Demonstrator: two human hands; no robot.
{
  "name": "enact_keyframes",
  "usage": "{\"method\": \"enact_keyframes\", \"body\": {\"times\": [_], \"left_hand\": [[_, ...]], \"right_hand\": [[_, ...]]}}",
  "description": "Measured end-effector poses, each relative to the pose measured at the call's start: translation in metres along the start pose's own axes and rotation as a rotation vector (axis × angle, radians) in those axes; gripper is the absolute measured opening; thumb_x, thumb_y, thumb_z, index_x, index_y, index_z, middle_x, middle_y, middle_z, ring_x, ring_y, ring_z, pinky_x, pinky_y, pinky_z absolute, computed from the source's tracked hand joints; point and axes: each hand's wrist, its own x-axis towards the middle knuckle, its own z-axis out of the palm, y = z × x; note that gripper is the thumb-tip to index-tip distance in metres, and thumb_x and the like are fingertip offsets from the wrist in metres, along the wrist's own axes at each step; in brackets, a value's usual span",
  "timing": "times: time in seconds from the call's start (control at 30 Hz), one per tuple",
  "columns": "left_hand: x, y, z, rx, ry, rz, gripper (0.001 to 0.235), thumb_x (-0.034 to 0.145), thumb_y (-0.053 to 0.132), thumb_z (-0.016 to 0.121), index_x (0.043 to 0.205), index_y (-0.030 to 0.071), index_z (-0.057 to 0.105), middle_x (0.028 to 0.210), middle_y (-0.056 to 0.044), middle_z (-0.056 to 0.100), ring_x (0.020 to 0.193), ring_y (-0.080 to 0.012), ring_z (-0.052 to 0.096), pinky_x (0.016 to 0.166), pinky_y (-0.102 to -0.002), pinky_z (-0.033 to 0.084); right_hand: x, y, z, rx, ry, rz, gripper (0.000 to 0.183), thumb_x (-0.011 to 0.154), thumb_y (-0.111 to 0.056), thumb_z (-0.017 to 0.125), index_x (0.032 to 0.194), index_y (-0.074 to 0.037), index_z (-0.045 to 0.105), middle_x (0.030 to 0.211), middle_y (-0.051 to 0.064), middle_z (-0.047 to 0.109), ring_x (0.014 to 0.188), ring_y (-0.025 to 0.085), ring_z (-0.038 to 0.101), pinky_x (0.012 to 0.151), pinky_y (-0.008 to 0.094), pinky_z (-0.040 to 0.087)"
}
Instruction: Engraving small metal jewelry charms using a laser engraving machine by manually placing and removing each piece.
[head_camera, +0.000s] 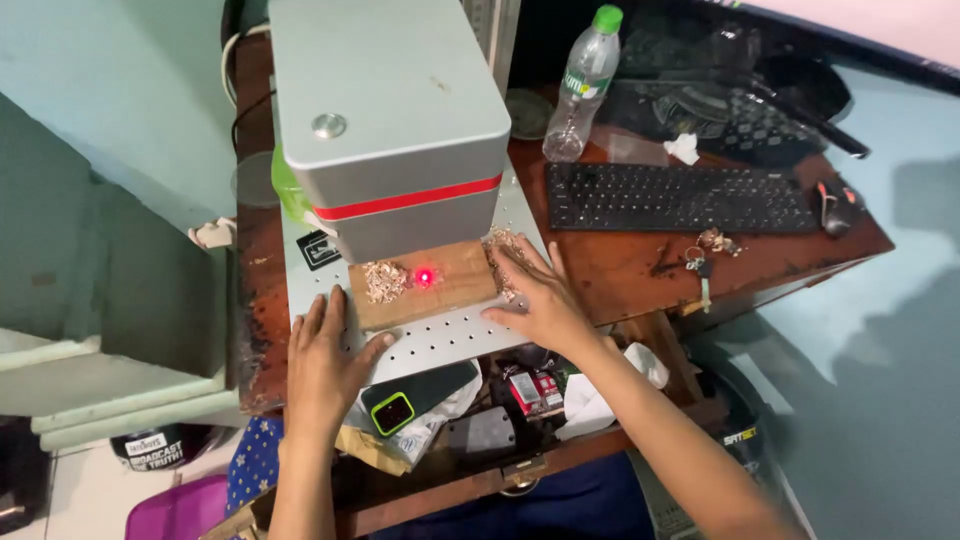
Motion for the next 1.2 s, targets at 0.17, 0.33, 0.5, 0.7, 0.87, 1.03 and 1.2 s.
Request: {"method": "enact_keyframes", "body": {"times": [0.17,0.33,0.5,0.7,0.87,1.03,1.2], "left_hand": [[0.011,-0.020,0.016,0.088,0.005,-0.039,0.088,0.081,0.057,0.077,0.155,0.019,0.049,0.159,-0.022,0.043,0.147,-0.0545,0.032,0.120,-0.059,0.029],[0.015,-0.033,0.025,0.058,0.010,-0.058,0.078,0.084,0.056,0.074,0.152,0.023,0.054,0.161,-0.018,0.043,0.149,-0.0518,0.029,0.121,-0.058,0.029],[0.021,-0.059,0.040,0.114,0.049,0.056,0.083,0.086,0.071,0.054,0.153,0.020,0.048,0.164,-0.018,0.031,0.154,-0.0404,0.019,0.124,-0.052,0.015],[0.023,-0.066,0.044,0.100,0.089,0.137,0.081,0.088,0.066,0.057,0.149,0.014,0.052,0.160,-0.025,0.035,0.153,-0.0331,0.026,0.126,-0.049,0.013],[0.023,-0.068,0.044,0.086,0.086,0.127,0.081,0.087,0.067,0.057,0.150,0.016,0.052,0.161,-0.022,0.035,0.153,-0.0357,0.024,0.126,-0.050,0.014],[0.024,-0.068,0.046,0.096,0.099,0.160,0.080,0.088,0.064,0.058,0.149,0.013,0.052,0.160,-0.024,0.036,0.153,-0.0326,0.026,0.126,-0.050,0.014],[0.022,-0.062,0.041,0.088,0.057,0.039,0.081,0.085,0.066,0.060,0.152,0.021,0.049,0.165,-0.016,0.032,0.154,-0.0411,0.019,0.125,-0.052,0.015]], "right_hand": [[-0.001,0.015,0.011,-0.065,0.008,-0.029,0.076,0.087,-0.045,0.077,0.149,-0.010,0.051,0.149,0.013,0.055,0.154,0.032,0.023,0.121,0.061,-0.007],[0.001,0.018,0.015,-0.053,-0.041,0.013,0.065,0.092,-0.045,0.070,0.146,-0.011,0.054,0.145,0.008,0.059,0.155,0.029,0.021,0.121,0.059,-0.014],[0.001,0.018,0.012,-0.057,-0.032,-0.099,0.066,0.094,-0.038,0.067,0.148,-0.007,0.048,0.153,0.030,0.039,0.151,0.029,0.028,0.122,0.064,-0.006],[0.002,0.015,0.011,-0.031,-0.005,-0.147,0.058,0.093,-0.032,0.069,0.140,0.000,0.056,0.137,0.025,0.060,0.152,0.028,0.024,0.122,0.066,-0.004],[0.001,0.019,0.013,-0.039,-0.035,-0.089,0.059,0.095,-0.037,0.066,0.143,-0.006,0.055,0.156,0.031,0.034,0.151,0.031,0.028,0.122,0.064,-0.005],[0.001,0.021,0.014,-0.046,-0.019,-0.108,0.062,0.093,-0.037,0.068,0.145,-0.006,0.053,0.154,0.034,0.035,0.152,0.031,0.025,0.122,0.064,-0.004],[0.000,0.020,0.013,-0.054,-0.024,-0.092,0.061,0.094,-0.038,0.067,0.145,-0.008,0.053,0.156,0.033,0.033,0.151,0.033,0.028,0.122,0.064,-0.004]]}}
